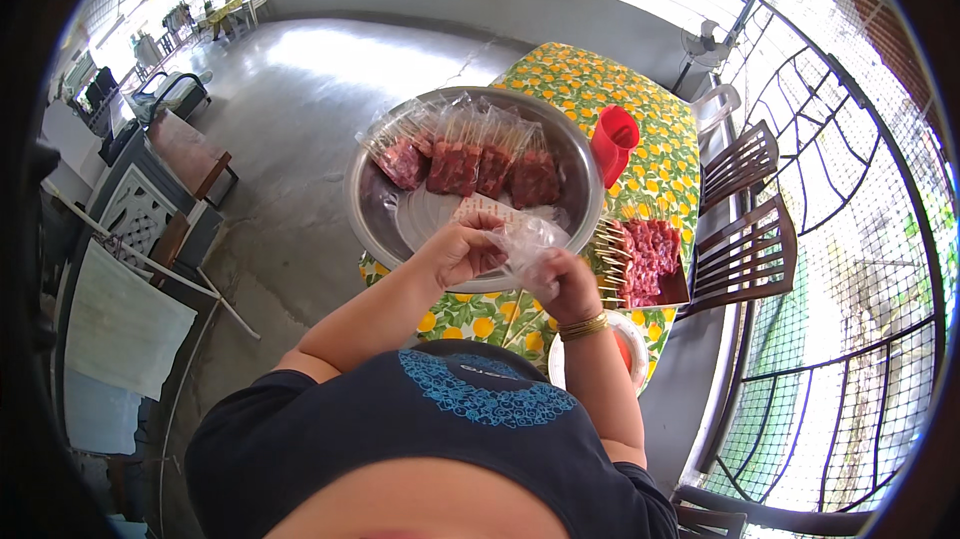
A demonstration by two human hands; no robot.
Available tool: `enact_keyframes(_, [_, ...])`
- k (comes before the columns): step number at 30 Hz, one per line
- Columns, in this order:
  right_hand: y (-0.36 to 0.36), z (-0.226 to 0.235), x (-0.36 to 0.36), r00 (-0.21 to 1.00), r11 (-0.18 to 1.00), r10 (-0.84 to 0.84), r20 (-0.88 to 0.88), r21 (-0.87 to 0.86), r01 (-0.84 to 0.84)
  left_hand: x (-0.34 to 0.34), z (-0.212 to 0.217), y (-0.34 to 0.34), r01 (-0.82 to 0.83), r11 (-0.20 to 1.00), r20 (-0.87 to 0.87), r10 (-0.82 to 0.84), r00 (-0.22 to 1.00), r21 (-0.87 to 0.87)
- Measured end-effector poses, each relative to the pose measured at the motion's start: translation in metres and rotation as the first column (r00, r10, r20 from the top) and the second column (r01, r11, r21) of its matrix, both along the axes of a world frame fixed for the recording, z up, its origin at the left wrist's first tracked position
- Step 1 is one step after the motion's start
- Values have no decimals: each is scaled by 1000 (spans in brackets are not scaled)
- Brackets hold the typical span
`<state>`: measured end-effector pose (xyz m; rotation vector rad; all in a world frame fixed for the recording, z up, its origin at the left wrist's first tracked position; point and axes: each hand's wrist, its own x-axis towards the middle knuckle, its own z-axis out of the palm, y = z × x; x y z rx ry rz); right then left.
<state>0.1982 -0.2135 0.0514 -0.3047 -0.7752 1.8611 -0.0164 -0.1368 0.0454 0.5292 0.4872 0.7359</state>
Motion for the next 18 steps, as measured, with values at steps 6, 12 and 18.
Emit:
enact_keyframes(6, [-3,-2,8,877,938,-269,-397,-313,146,-1,-6,-12,515,853,367,-507,780,84])
enact_keyframes(12, [-10,10,4,944,964,-251,-213,-140,225,0,11,-9,233,905,-43,-233,972,356])
enact_keyframes(18, [-20,22,-27,347,762,-618,705,430,485,15,33,-3,-248,410,-128,700,702,878])
